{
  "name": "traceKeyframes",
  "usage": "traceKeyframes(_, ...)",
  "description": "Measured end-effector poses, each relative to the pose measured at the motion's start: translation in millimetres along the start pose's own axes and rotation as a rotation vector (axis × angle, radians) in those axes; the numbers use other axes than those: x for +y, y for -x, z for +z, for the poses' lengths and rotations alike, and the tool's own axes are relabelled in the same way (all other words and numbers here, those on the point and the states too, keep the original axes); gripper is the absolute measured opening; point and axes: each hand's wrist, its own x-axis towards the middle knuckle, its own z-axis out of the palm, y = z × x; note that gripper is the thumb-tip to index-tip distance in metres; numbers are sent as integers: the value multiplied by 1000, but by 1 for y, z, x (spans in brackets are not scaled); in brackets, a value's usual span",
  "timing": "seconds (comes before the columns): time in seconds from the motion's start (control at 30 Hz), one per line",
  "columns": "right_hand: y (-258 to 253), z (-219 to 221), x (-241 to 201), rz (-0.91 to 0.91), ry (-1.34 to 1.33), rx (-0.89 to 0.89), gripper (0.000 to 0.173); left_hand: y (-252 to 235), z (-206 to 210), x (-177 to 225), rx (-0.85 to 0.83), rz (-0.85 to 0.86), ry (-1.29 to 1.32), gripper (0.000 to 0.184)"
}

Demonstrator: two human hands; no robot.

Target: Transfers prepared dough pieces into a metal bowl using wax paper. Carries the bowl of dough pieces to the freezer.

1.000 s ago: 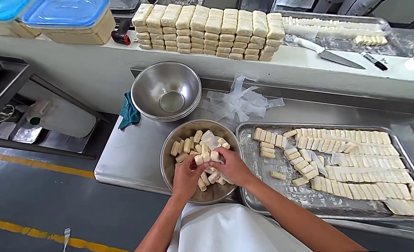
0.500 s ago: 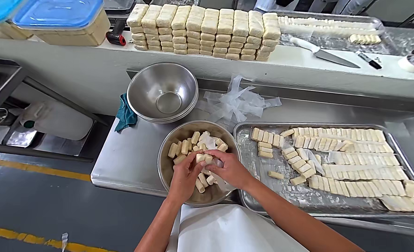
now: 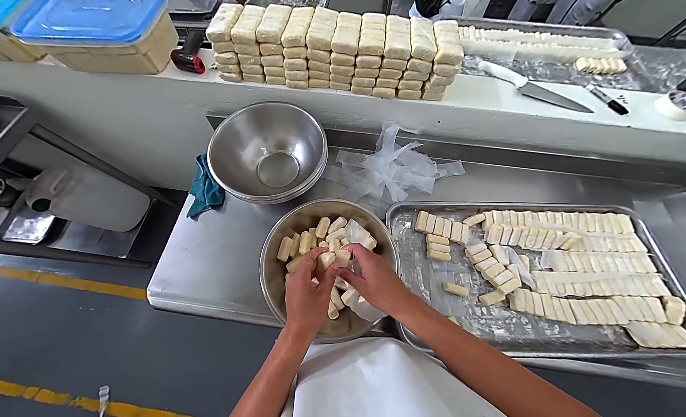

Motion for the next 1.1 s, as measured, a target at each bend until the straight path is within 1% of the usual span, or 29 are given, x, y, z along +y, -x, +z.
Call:
traceKeyframes(0.03, -1, -3, 2, 13, 130, -70, 47, 1, -2, -1, -6, -4, 24, 34)
traceKeyframes(0.07, -3, -6, 6, 40, 247, -142, 47, 0, -5, -1, -7, -16, 56, 34)
traceKeyframes(0.13, -5, -14, 13, 114, 403, -284, 35, -3, -13, -2, 11, -61, 73, 35)
traceKeyframes(0.17, -5, -19, 14, 133, 430, -320, 28, -5, -18, -4, 32, -77, 37, 38)
traceKeyframes(0.2, -3, -25, 15, 123, 410, -312, 25, -6, -23, -7, 48, -93, -10, 40)
traceKeyframes(0.3, 2, -45, 9, 40, 185, -186, 24, -8, -30, -22, 20, -145, -106, 47)
traceKeyframes(0.37, 2, -53, 2, 37, 166, -160, 22, -8, -31, -27, -96, -209, -193, 54)
traceKeyframes(0.4, 1, -53, -3, 64, 204, -195, 24, -9, -30, -26, -162, -254, -237, 59)
traceKeyframes(0.47, 2, -41, -9, 101, 342, -353, 41, -8, -25, -24, -256, -298, -304, 60)
traceKeyframes(0.53, 4, -17, -6, 61, 510, -562, 52, -7, -21, -24, -282, -287, -305, 55)
traceKeyframes(0.57, 6, -3, -1, 19, 585, -642, 54, -6, -20, -24, -276, -281, -296, 53)
traceKeyframes(0.6, 7, 8, 6, -15, 636, -695, 50, -6, -20, -24, -270, -280, -284, 51)
traceKeyframes(0.63, 8, 16, 11, -43, 665, -711, 37, -7, -21, -25, -268, -275, -267, 51)
traceKeyframes(0.67, 9, 20, 16, -79, 655, -672, 25, -8, -23, -25, -275, -264, -243, 52)
traceKeyframes(0.7, 9, 19, 18, -123, 603, -576, 20, -10, -25, -25, -294, -246, -211, 55)
traceKeyframes(0.73, 8, 15, 18, -154, 495, -433, 20, -11, -27, -24, -323, -224, -173, 59)
traceKeyframes(0.77, 5, 7, 13, -129, 338, -320, 21, -13, -29, -22, -366, -206, -131, 64)
traceKeyframes(0.83, -2, -13, -4, -3, -38, -205, 18, -15, -30, -16, -475, -151, -56, 73)
traceKeyframes(0.87, -5, -21, -12, 37, -215, -188, 15, -14, -27, -14, -505, -116, -26, 74)
traceKeyframes(0.9, -6, -27, -20, 54, -359, -202, 11, -13, -22, -12, -497, -65, 0, 70)
traceKeyframes(0.93, -7, -31, -26, 52, -463, -230, 10, -11, -15, -12, -446, -13, 9, 60)
traceKeyframes(0.97, -7, -34, -32, 41, -523, -249, 8, -9, -7, -12, -384, 18, -15, 51)
traceKeyframes(1.0, -8, -36, -35, 23, -556, -234, 8, -9, -2, -9, -339, 10, -46, 46)
traceKeyframes(1.07, -10, -43, -37, -28, -626, -137, 10, -11, 5, -16, -354, -39, -89, 44)
traceKeyframes(1.1, -13, -47, -39, -52, -616, -84, 11, -13, 6, -18, -378, -61, -61, 49)
